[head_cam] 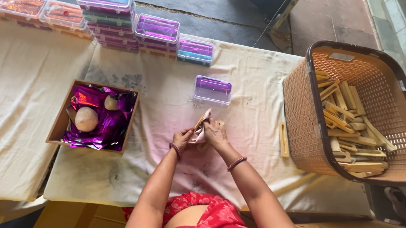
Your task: The recorder wraps bunches of wooden sticks in purple foil and places them into plastic containers.
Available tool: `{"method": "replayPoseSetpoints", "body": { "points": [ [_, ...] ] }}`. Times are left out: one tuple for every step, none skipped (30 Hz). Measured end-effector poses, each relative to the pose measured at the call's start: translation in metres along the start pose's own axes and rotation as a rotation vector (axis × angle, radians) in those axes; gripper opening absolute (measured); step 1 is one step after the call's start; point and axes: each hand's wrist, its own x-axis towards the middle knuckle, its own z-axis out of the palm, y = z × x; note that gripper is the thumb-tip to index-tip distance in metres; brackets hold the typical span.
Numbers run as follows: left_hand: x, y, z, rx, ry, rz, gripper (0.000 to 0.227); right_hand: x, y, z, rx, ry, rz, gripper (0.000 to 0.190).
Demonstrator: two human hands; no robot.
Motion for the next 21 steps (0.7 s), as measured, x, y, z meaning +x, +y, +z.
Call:
{"method": "replayPoseSetpoints", "body": {
  "points": [
    [-0.002, 0.004, 0.000, 0.003, 0.000, -0.001, 0.025, 0.001, -0.007, 0.001, 0.003, 0.000, 0.002, 0.027],
    [-0.004, 0.008, -0.001, -0.025, -0.008, -0.011, 0.026, 0.002, -0.015, 0.002, -0.040, 0.153, -0.060, 0.030],
    [-0.006, 0.008, 0.001, -0.057, -0.017, -0.024, 0.027, 0.001, -0.019, 0.003, -0.088, 0.302, -0.120, 0.034],
    [-0.017, 0.026, 0.012, -0.059, -0.019, -0.029, 0.027, -0.007, -0.028, 0.008, -0.090, 0.298, -0.117, 0.034],
    [-0.029, 0.043, 0.023, -0.102, 0.003, -0.092, 0.027, -0.016, -0.038, 0.013, -0.096, 0.183, -0.113, 0.032],
    [-0.042, 0.060, 0.034, -0.146, 0.024, -0.154, 0.028, -0.026, -0.047, 0.019, -0.101, 0.068, -0.108, 0.030],
    [-0.048, 0.065, 0.036, -0.146, 0.026, -0.158, 0.028, -0.031, -0.050, 0.020, -0.099, 0.064, -0.107, 0.030],
    [-0.055, 0.071, 0.039, -0.161, 0.016, -0.193, 0.028, -0.036, -0.053, 0.021, -0.039, -0.030, -0.131, 0.023],
    [-0.057, 0.080, 0.043, -0.175, 0.002, -0.221, 0.028, -0.037, -0.055, 0.020, 0.019, -0.116, -0.158, 0.017],
    [-0.050, 0.071, 0.037, -0.175, 0.001, -0.219, 0.028, -0.036, -0.054, 0.006, 0.018, -0.113, -0.158, 0.017],
    [-0.043, 0.061, 0.031, -0.143, -0.025, -0.173, 0.027, -0.036, -0.054, -0.008, 0.293, -0.040, -0.168, 0.016],
    [-0.036, 0.052, 0.025, -0.111, -0.051, -0.126, 0.026, -0.036, -0.054, -0.022, 0.568, 0.035, -0.177, 0.015],
    [-0.038, 0.057, 0.026, -0.111, -0.050, -0.125, 0.026, -0.036, -0.055, -0.020, 0.569, 0.035, -0.179, 0.015],
    [-0.040, 0.062, 0.027, -0.114, -0.020, -0.133, 0.025, -0.036, -0.057, -0.018, 0.671, 0.078, -0.034, 0.021],
    [-0.043, 0.065, 0.029, -0.119, 0.011, -0.143, 0.024, -0.039, -0.058, -0.016, 0.770, 0.116, 0.115, 0.027],
    [-0.043, 0.063, 0.029, -0.120, 0.013, -0.145, 0.024, -0.038, -0.057, -0.004, 0.770, 0.113, 0.115, 0.027],
    [-0.044, 0.062, 0.028, -0.166, 0.033, -0.186, 0.024, -0.037, -0.057, 0.008, 0.571, 0.077, 0.002, 0.043],
    [-0.044, 0.061, 0.027, -0.213, 0.053, -0.227, 0.026, -0.036, -0.056, 0.020, 0.371, 0.039, -0.108, 0.061],
    [-0.034, 0.048, 0.020, -0.213, 0.055, -0.225, 0.026, -0.029, -0.047, 0.031, 0.371, 0.039, -0.110, 0.061],
    [-0.024, 0.035, 0.013, -0.184, 0.065, -0.207, 0.025, -0.021, -0.037, 0.041, 0.161, 0.078, -0.154, 0.070],
    [-0.015, 0.021, 0.006, -0.156, 0.075, -0.190, 0.026, -0.015, -0.028, 0.052, -0.050, 0.116, -0.195, 0.079]
  ]
}}
